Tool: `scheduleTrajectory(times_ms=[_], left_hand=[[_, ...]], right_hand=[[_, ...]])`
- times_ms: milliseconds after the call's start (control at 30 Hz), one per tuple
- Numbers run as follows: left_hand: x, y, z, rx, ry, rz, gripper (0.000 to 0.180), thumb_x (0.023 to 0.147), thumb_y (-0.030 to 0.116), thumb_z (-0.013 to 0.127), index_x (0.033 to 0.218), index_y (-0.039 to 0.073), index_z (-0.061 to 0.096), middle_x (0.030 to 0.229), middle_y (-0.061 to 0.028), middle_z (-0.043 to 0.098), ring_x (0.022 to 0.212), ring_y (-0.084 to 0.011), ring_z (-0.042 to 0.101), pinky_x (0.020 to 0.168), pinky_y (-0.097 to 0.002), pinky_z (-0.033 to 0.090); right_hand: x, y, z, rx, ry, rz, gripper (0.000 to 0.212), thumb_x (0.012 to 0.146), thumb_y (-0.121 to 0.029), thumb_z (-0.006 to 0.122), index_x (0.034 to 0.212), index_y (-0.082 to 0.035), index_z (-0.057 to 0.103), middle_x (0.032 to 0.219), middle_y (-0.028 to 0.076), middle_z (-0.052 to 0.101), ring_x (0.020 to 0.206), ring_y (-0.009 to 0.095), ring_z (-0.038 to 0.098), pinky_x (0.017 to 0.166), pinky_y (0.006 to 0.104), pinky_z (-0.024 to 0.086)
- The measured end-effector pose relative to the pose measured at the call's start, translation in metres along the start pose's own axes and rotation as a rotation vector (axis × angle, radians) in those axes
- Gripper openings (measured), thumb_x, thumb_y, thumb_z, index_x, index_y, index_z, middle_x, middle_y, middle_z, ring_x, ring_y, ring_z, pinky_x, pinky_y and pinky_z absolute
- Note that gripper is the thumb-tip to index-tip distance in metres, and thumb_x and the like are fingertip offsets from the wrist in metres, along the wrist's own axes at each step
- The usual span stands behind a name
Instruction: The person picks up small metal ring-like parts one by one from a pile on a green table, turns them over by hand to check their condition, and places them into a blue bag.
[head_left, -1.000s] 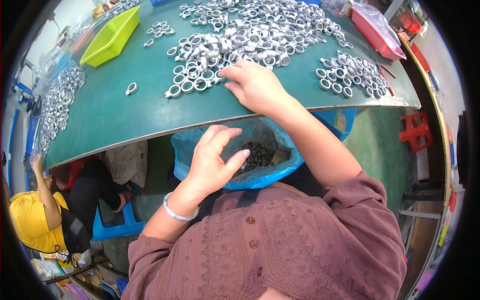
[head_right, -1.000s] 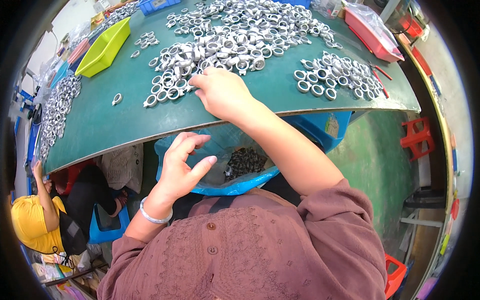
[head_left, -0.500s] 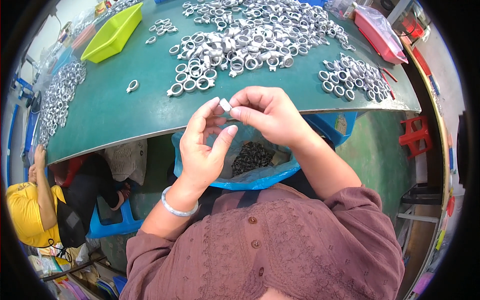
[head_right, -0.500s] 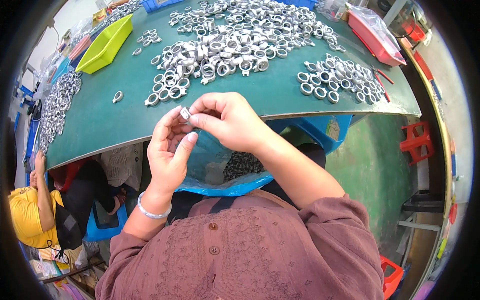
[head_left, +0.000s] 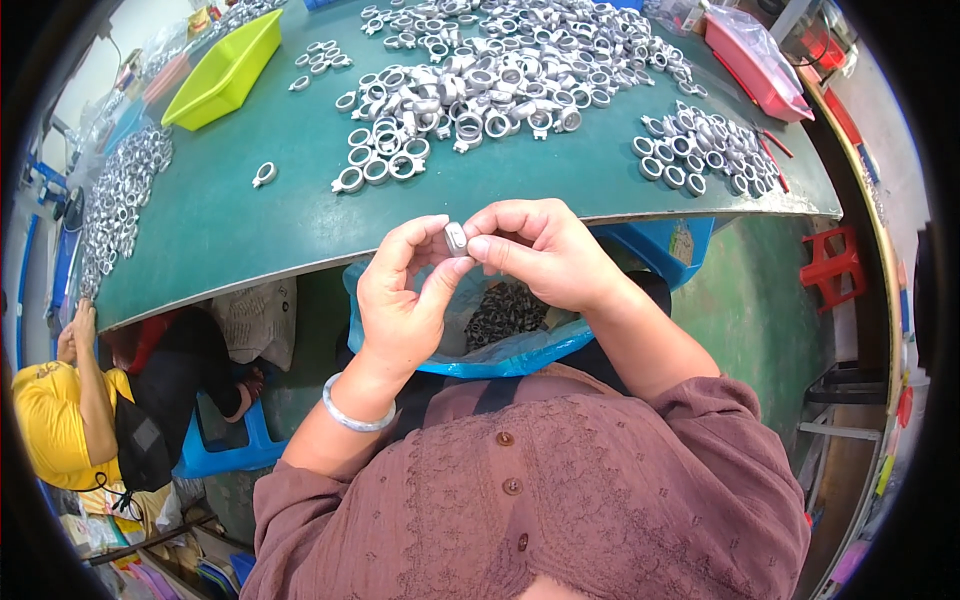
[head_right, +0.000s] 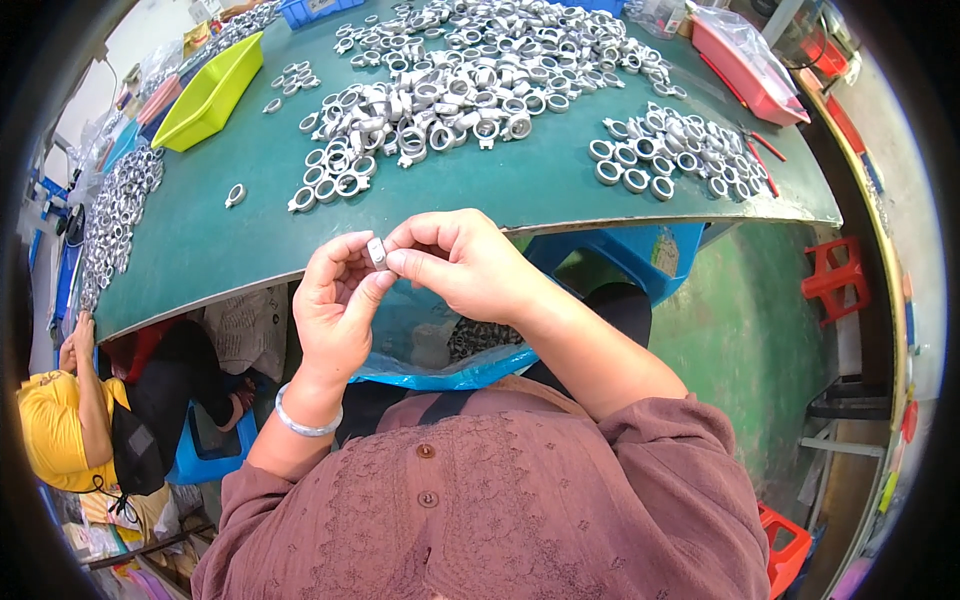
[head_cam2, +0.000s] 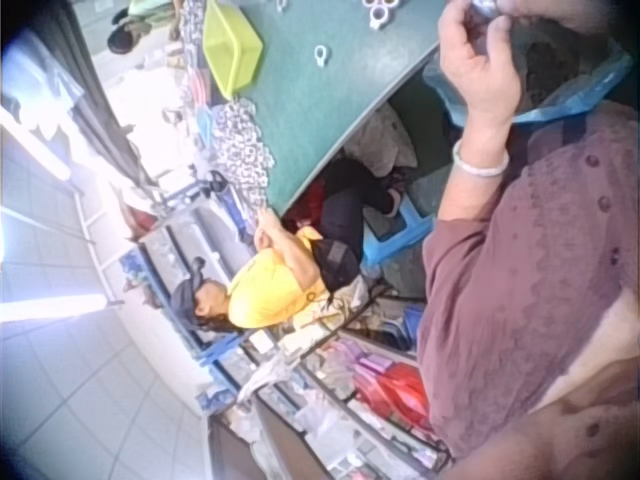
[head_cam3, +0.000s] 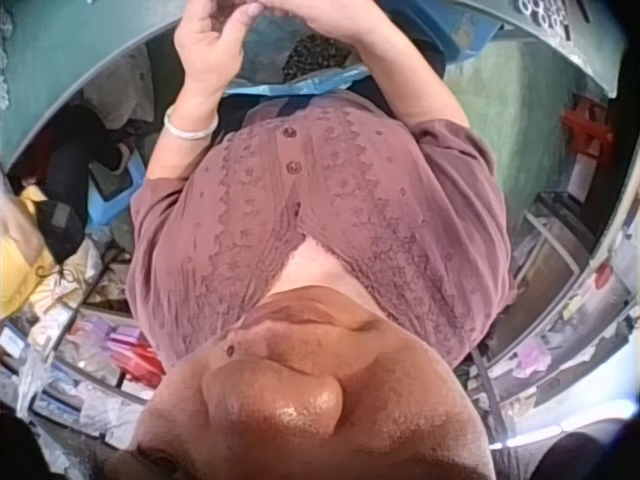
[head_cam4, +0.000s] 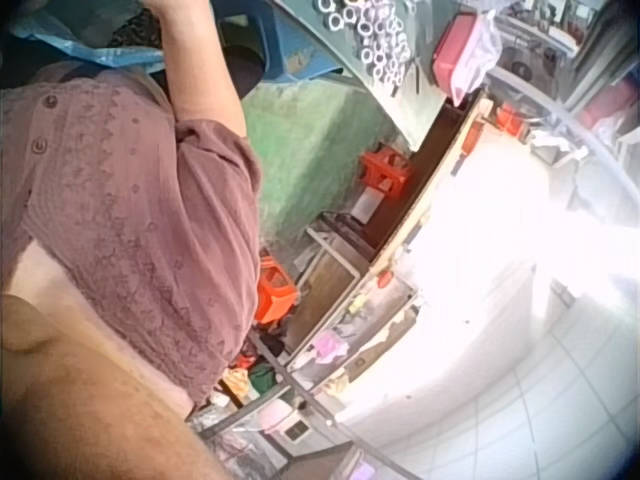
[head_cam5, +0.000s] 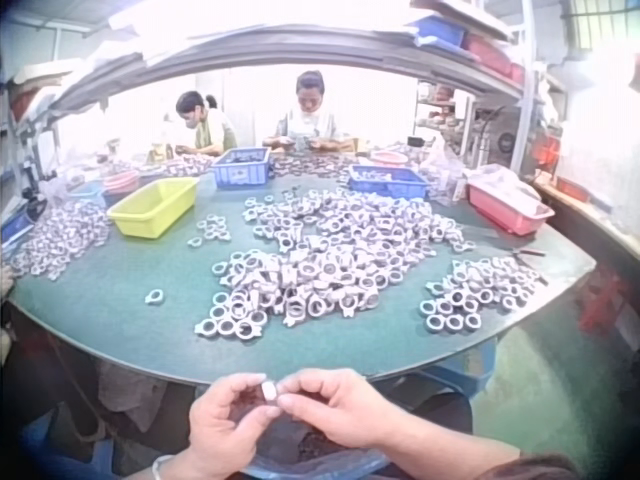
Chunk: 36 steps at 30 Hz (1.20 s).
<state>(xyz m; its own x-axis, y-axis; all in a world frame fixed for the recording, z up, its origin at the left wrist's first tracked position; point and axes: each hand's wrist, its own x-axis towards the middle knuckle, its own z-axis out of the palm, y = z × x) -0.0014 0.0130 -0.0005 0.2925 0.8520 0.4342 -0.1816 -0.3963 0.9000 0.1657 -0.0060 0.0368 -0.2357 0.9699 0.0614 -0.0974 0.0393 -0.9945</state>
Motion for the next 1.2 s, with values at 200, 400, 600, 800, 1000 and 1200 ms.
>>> scheduleTrajectory(times_ms=[200,400,600,800,1000,1200], left_hand=[[0.003,0.006,-0.001,0.307,0.011,0.113,0.035,0.071,-0.004,0.067,0.103,0.001,0.056,0.09,-0.0057,0.056,0.076,-0.0121,0.052,0.068,-0.0236,0.044],[0.004,0.012,0.0,0.418,0.019,0.189,0.034,0.066,-0.002,0.068,0.098,0.003,0.059,0.087,-0.0073,0.055,0.07,-0.0144,0.05,0.062,-0.0252,0.043],[0.003,0.011,0.003,0.409,0.015,0.207,0.035,0.066,-0.002,0.067,0.1,0.003,0.058,0.086,-0.0078,0.054,0.07,-0.0153,0.051,0.062,-0.0259,0.043],[0.0,0.008,0.001,0.317,-0.04,0.074,0.04,0.07,-0.004,0.066,0.108,0.001,0.053,0.088,-0.0057,0.056,0.074,-0.0109,0.053,0.064,-0.0223,0.044],[-0.004,0.011,0.005,0.058,-0.072,-0.111,0.04,0.076,-0.003,0.064,0.113,-0.001,0.049,0.09,-0.0056,0.059,0.078,-0.0079,0.055,0.067,-0.0198,0.046],[-0.004,0.006,0.004,0.01,-0.032,-0.06,0.042,0.076,0.001,0.067,0.113,-0.001,0.049,0.088,-0.0056,0.058,0.078,-0.0089,0.057,0.067,-0.0215,0.047]], right_hand=[[-0.002,-0.002,0.0,0.051,0.075,0.022,0.018,0.086,-0.017,0.059,0.094,-0.001,0.062,0.077,0.0,0.061,0.066,0.005,0.051,0.062,0.0201,0.044],[-0.003,0.001,-0.002,0.086,0.036,0.055,0.018,0.086,-0.015,0.059,0.095,0.0,0.062,0.077,0.003,0.063,0.066,0.006,0.053,0.06,0.0191,0.044],[-0.004,0.003,-0.003,0.108,0.045,0.064,0.018,0.085,-0.013,0.059,0.096,0.001,0.062,0.078,0.003,0.063,0.066,0.006,0.054,0.06,0.0195,0.045],[-0.005,0.005,-0.003,0.073,0.083,0.019,0.016,0.084,-0.01,0.06,0.095,0.002,0.062,0.078,0.003,0.062,0.066,0.006,0.054,0.061,0.0203,0.045],[-0.008,0.006,-0.002,0.023,0.12,-0.025,0.014,0.084,-0.006,0.059,0.094,0.002,0.062,0.078,0.002,0.062,0.072,0.007,0.056,0.066,0.0218,0.047],[-0.01,0.01,-0.004,-0.068,0.068,-0.214,0.011,0.082,0.0,0.059,0.092,0.001,0.062,0.085,0.004,0.063,0.079,0.008,0.058,0.073,0.023,0.048]])
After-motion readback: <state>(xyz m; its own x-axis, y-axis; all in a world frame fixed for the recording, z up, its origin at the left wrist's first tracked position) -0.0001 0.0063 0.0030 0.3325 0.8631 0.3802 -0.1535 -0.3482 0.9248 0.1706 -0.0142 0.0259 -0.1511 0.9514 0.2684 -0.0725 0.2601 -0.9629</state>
